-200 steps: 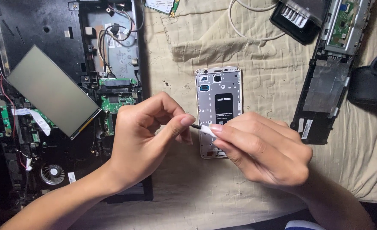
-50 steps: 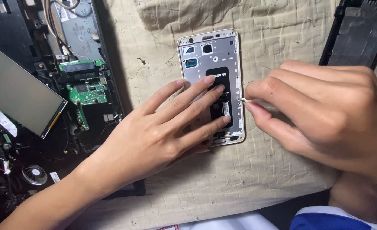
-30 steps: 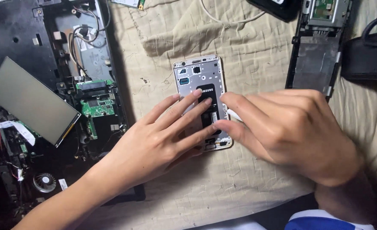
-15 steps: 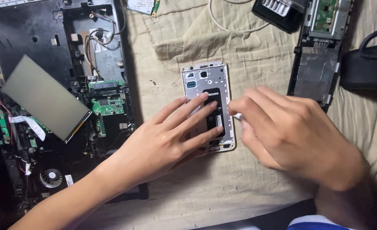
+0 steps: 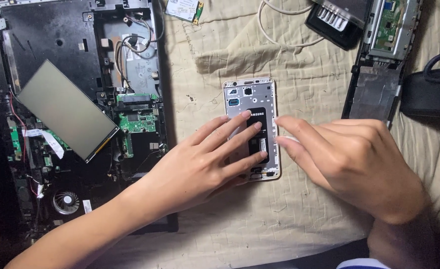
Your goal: Using a plastic tool to scrape adhesive or residue from the bezel of a phone frame during a repair process.
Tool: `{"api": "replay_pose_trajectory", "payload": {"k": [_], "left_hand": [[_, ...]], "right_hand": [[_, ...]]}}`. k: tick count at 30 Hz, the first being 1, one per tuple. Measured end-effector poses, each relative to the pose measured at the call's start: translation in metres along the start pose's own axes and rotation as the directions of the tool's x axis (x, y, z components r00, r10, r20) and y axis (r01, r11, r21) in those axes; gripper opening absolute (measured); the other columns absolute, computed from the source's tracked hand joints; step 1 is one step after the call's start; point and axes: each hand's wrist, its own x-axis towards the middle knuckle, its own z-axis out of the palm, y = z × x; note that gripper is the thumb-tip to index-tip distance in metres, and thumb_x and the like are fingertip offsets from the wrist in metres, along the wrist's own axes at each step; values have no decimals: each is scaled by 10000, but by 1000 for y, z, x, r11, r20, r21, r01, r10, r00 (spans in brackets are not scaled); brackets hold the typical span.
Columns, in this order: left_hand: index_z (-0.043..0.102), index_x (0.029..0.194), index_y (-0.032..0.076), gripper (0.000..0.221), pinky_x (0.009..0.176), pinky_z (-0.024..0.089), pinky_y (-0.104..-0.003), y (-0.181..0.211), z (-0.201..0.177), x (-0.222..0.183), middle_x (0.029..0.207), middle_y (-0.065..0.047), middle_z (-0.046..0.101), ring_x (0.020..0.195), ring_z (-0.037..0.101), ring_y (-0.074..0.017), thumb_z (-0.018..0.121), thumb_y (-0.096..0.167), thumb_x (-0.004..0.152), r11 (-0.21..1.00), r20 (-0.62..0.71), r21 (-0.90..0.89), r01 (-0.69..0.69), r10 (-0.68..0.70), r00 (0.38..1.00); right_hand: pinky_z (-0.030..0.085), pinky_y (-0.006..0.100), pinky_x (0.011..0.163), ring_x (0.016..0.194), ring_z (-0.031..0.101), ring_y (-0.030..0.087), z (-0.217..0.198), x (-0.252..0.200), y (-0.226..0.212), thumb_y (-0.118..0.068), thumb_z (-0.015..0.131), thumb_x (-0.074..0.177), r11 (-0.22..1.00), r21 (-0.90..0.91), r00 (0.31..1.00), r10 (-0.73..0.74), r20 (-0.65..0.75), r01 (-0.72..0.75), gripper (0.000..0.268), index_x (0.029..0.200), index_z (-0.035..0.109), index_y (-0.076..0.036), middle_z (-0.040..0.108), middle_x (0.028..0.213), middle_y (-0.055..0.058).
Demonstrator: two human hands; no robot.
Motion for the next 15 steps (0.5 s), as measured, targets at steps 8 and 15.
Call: {"api": "replay_pose_trajectory", "payload": {"k": [8,15], "left_hand": [[524,1513,169,462,1244,299,-505,0,1,0,1620,-215,383,1521,325,-404,521,288,1067,1000,0,-9,-7,7,1000],[520,1516,152,466,1245,305,-504,1,1,0,1617,-227,380,1518,331,-403,520,289,1071,1000,-3,4,-12,12,1000]], "right_hand": [[501,360,529,754,660,197,-6,7,-3,-164,583,1019,995,97,998,2,55,-7,153,1118,623,-55,656,914,51],[514,362,579,743,666,220,-9,8,0,-397,495,1052,999,23,998,25,55,-26,413,1219,658,-57,694,936,78]]}}
